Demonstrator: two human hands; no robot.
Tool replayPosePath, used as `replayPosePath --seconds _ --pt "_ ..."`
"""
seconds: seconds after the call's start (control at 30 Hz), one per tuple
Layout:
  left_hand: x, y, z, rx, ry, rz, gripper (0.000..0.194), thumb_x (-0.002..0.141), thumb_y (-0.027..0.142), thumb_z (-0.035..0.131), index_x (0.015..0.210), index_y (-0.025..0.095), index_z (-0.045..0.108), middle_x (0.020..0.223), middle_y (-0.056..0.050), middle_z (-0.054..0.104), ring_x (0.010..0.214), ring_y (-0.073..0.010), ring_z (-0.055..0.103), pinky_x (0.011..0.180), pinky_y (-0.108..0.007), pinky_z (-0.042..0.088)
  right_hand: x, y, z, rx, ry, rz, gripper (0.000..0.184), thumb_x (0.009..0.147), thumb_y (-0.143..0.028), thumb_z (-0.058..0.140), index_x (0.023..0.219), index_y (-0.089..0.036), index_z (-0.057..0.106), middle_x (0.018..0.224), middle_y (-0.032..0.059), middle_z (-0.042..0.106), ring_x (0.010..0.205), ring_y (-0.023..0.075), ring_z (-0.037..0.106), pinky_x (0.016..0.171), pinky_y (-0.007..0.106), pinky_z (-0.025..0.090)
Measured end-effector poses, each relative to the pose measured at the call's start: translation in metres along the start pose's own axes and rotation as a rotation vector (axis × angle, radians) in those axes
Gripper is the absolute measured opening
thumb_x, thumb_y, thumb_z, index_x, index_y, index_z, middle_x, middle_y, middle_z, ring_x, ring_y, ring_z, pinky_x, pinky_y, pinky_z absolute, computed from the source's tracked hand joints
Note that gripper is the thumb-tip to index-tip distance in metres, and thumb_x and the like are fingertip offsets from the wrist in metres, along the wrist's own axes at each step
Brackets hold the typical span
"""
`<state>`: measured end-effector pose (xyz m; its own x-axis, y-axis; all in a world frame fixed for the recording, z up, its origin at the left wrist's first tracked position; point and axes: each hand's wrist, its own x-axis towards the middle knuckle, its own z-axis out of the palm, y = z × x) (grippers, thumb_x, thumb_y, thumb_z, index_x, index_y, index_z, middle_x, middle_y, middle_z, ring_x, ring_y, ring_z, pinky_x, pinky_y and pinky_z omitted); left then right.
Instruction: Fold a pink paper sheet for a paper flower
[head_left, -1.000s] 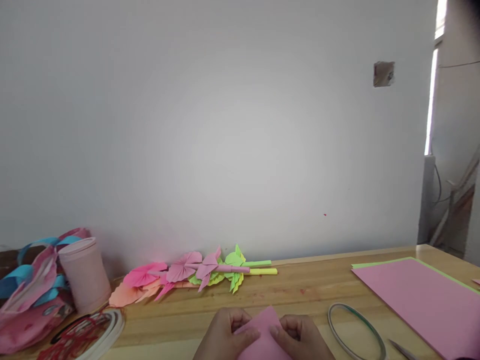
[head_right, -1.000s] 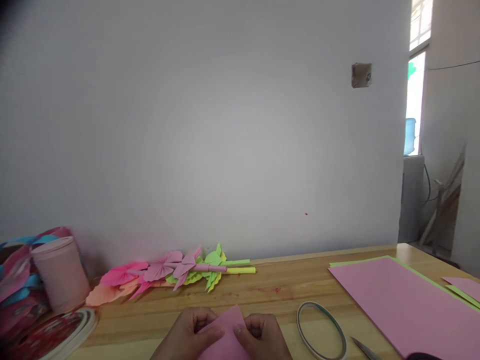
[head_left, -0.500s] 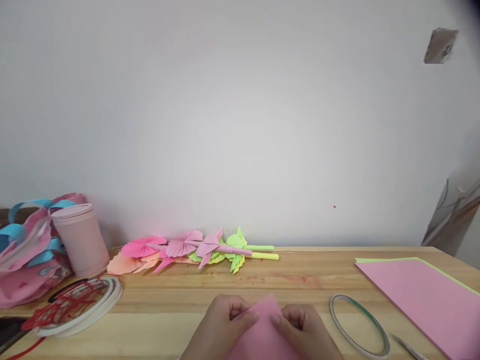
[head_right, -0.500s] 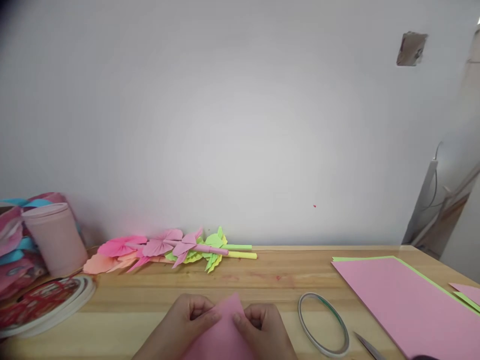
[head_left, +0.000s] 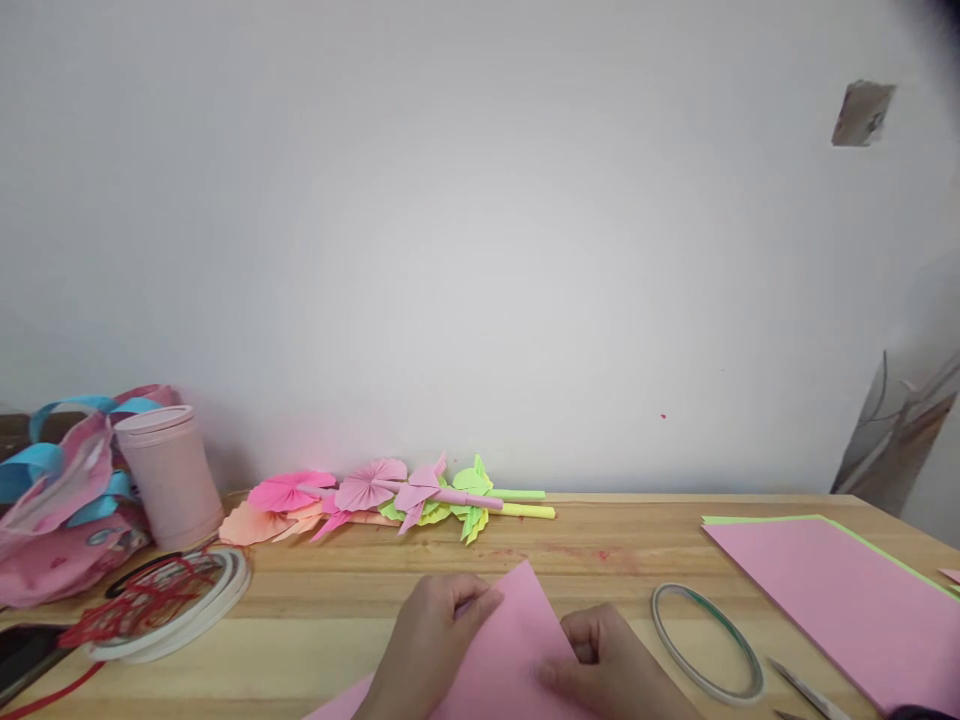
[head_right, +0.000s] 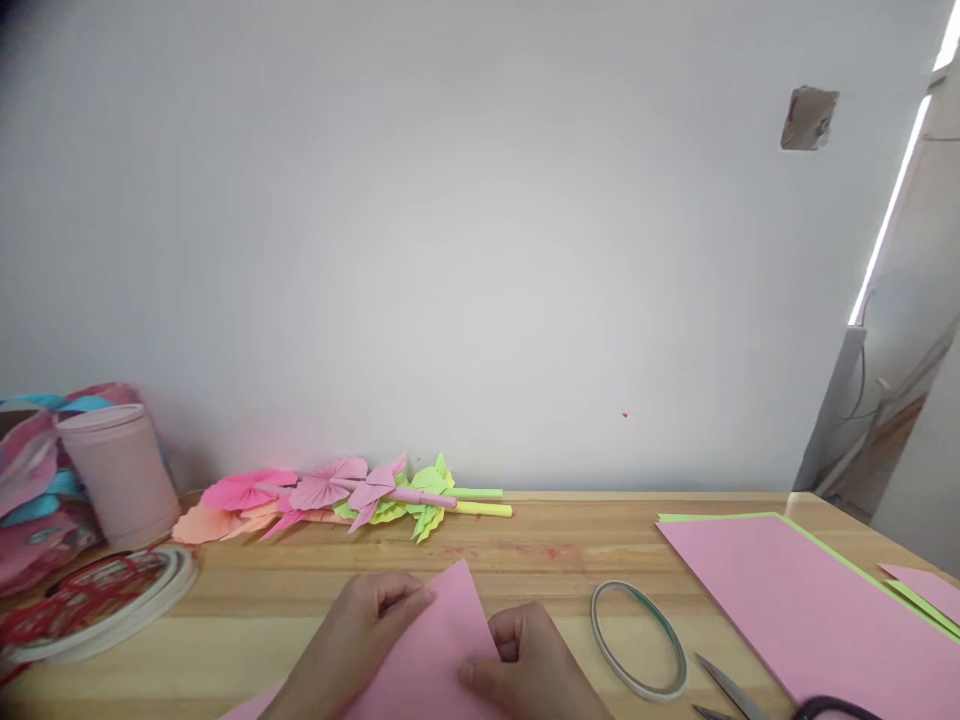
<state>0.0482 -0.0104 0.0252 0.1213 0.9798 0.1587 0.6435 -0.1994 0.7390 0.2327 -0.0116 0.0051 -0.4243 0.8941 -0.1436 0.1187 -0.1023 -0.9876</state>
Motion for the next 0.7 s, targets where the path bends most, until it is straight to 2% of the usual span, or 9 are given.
replayPosePath --seconds 0.1,0.23,0.33,0.43,0.5,0.63,0.7 --pt "0.002 -0.008 -0.011 0.060 0.107 -0.050 0.037 0.076 0.046 0.035 0.050 0.020 0.031 0.051 0.005 0.033 0.054 -0.0131 0.038 0.050 -0.024 0.022 -0.006 0.003 -0.005 -0.105 -0.018 0.066 0.023 0.051 -0.028 0.067 0.046 -0.014 0.051 0.043 -0.0070 0.041 0.039 0.0037 0.031 0.037 0.017 0.017" --pt "0.004 -0.016 -0.021 0.081 0.161 -0.097 0.037 0.074 0.047 0.037 0.049 0.020 0.029 0.050 0.005 0.035 0.053 -0.0137 0.038 0.050 -0.024 0.022 -0.003 0.017 -0.008 -0.192 0.099 0.101 0.020 0.051 -0.029 0.066 0.050 -0.016 0.051 0.046 -0.0058 0.050 0.041 0.0064 0.042 0.036 0.016 0.022" --pt "0.008 -0.023 -0.020 0.038 0.169 -0.109 0.038 0.073 0.047 0.038 0.048 0.020 0.027 0.049 0.005 0.030 0.051 -0.0131 0.034 0.049 -0.025 0.019 0.003 0.021 -0.010 -0.179 0.186 0.040 0.022 0.052 -0.032 0.065 0.049 -0.017 0.049 0.041 -0.0052 0.050 0.036 0.0068 0.042 0.034 0.017 0.022" --pt "0.010 -0.029 -0.014 -0.093 0.137 -0.133 0.038 0.071 0.047 0.040 0.046 0.020 0.029 0.048 0.006 0.025 0.048 -0.0111 0.027 0.047 -0.025 0.018 0.010 0.019 -0.016 -0.167 0.248 -0.026 0.030 0.060 -0.042 0.057 0.050 -0.016 0.049 0.037 -0.0046 0.047 0.031 0.0049 0.035 0.033 0.018 0.020" --pt "0.010 -0.031 -0.009 -0.217 0.098 -0.158 0.037 0.070 0.047 0.040 0.047 0.019 0.036 0.047 0.006 0.029 0.047 -0.0105 0.028 0.046 -0.024 0.019 0.013 0.019 -0.021 -0.150 0.271 -0.050 0.033 0.064 -0.047 0.052 0.051 -0.016 0.049 0.038 -0.0053 0.045 0.032 0.0046 0.033 0.034 0.018 0.022" --pt "0.005 -0.025 -0.002 -0.414 0.094 -0.169 0.036 0.069 0.046 0.045 0.052 0.014 0.047 0.048 0.004 0.036 0.046 -0.0095 0.029 0.045 -0.024 0.021 0.016 0.022 -0.029 -0.145 0.330 -0.096 0.033 0.063 -0.048 0.054 0.055 -0.015 0.052 0.039 -0.0061 0.041 0.036 0.0061 0.033 0.036 0.019 0.021" --pt "0.003 -0.021 -0.001 -0.471 0.118 -0.146 0.035 0.068 0.045 0.048 0.053 0.013 0.050 0.049 0.004 0.037 0.048 -0.0095 0.030 0.046 -0.023 0.022 0.015 0.021 -0.030 -0.090 0.375 -0.136 0.034 0.060 -0.048 0.058 0.056 -0.015 0.054 0.042 -0.0049 0.045 0.039 0.0074 0.038 0.038 0.020 0.024"
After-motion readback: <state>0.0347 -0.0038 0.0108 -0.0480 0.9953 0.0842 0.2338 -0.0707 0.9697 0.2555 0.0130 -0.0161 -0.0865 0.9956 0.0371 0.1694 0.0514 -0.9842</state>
